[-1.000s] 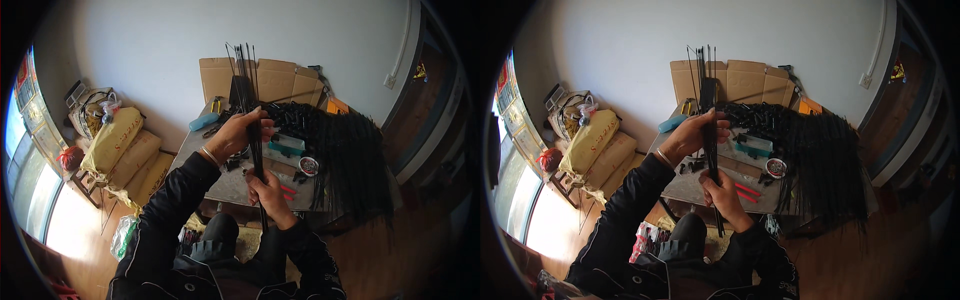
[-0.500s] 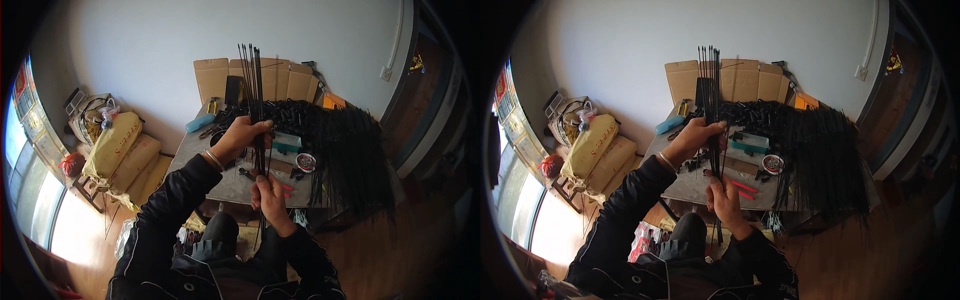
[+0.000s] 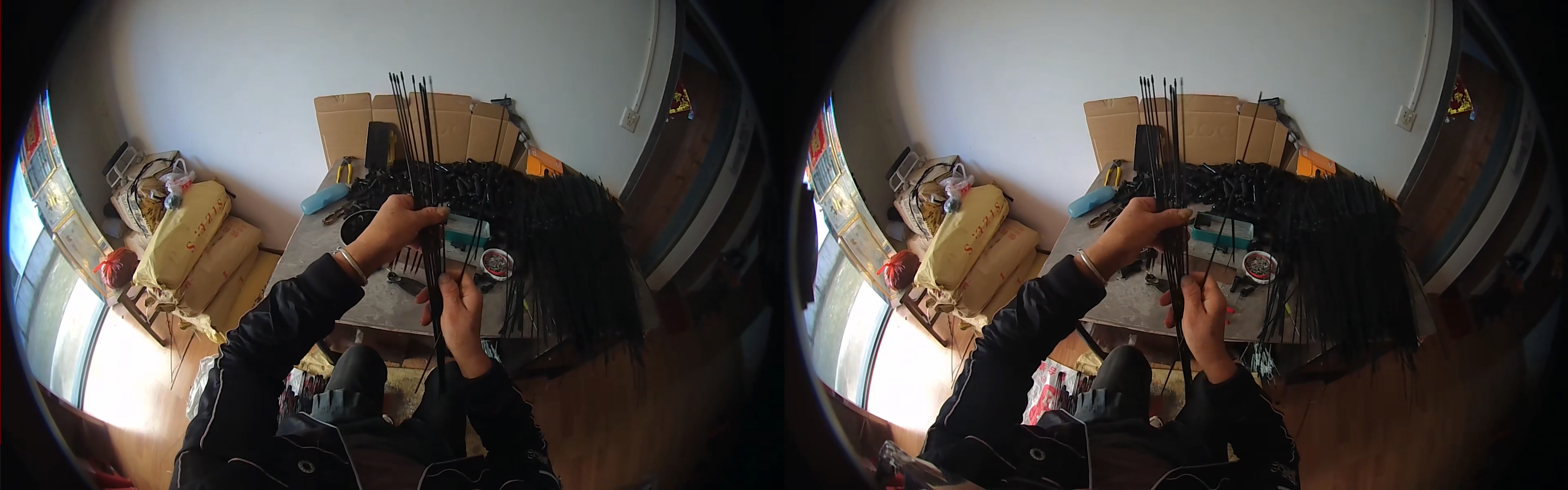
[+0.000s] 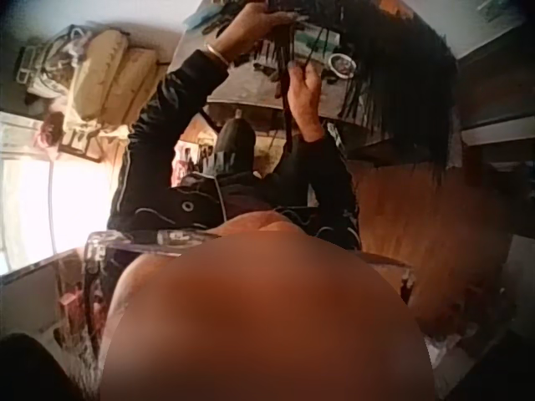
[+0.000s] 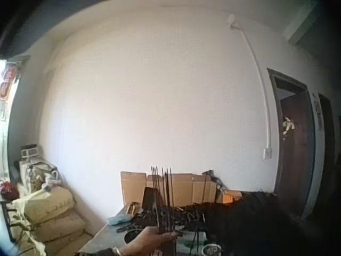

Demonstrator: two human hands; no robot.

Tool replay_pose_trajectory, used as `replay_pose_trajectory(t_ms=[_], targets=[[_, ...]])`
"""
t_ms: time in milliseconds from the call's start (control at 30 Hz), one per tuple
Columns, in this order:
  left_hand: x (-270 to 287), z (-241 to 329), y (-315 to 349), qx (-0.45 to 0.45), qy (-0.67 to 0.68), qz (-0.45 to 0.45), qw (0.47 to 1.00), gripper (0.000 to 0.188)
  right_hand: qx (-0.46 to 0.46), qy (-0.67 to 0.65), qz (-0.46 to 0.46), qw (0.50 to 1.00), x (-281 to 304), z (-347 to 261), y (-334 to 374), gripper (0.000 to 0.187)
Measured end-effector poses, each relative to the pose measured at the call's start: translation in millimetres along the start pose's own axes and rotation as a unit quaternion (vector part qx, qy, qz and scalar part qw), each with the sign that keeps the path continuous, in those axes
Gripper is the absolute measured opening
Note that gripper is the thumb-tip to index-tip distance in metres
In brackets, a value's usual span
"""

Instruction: Assembling and securing bundles of black rods or wires using a specialized tool.

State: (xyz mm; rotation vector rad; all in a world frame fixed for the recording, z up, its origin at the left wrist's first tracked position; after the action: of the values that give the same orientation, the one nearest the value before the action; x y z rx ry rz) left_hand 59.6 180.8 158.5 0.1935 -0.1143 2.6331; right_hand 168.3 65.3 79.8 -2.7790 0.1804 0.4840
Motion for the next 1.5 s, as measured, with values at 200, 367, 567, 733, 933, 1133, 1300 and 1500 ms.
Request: replay_pose_trajectory(t_ms=[200, 367, 567, 733, 933, 1133, 1300, 1500], targets=[[-1, -5, -2, -0.025, -0.051, 0.079, 0.995, 0.025, 0.010, -0.015, 0.013, 1.000, -2, -7, -5, 0.026], [-9, 7, 7, -0.013, -0.010, 0.076, 0.997, 0.024, 0.029, 0.023, 0.010, 0.999, -3, -11, -4, 0.026], [-22, 4, 10, -0.023, 0.144, 0.037, 0.989, 0.021, 0.026, 0.009, 0.013, 1.000, -9, -10, -4, 0.026], [-26, -4, 4, -0.001, 0.226, 0.010, 0.974, 0.026, 0.005, 0.043, -0.058, 0.997, -13, -10, -7, 0.030], [-24, 1, 6, -0.007, 0.337, 0.008, 0.941, 0.025, -0.036, 0.052, 0.080, 0.995, 56, -25, -28, 0.039], [-16, -15, 2, -0.030, 0.368, -0.089, 0.925, 0.024, -0.045, 0.181, 0.193, 0.963, 194, -32, -94, 0.029], [-14, -12, 6, -0.029, 0.319, -0.079, 0.944, 0.026, -0.015, 0.607, 0.315, 0.729, 285, -66, -121, 0.033], [17, -11, 9, -0.024, 0.225, -0.094, 0.970, 0.027, 0.191, 0.665, 0.148, 0.707, 189, -78, -119, 0.030]])
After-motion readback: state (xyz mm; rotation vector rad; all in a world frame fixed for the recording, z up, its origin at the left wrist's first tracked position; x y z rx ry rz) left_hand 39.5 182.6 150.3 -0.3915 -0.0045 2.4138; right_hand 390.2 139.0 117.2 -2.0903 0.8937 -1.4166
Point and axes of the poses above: each hand's wrist, its own y-axis away from the middle knuckle, its own x-axis out of the back of the hand, z = x × y, the point moved 4 cm from there along -y, towards the middle knuckle, and after that the axes turned 8 degrees about -y, right-handed, at the moved point
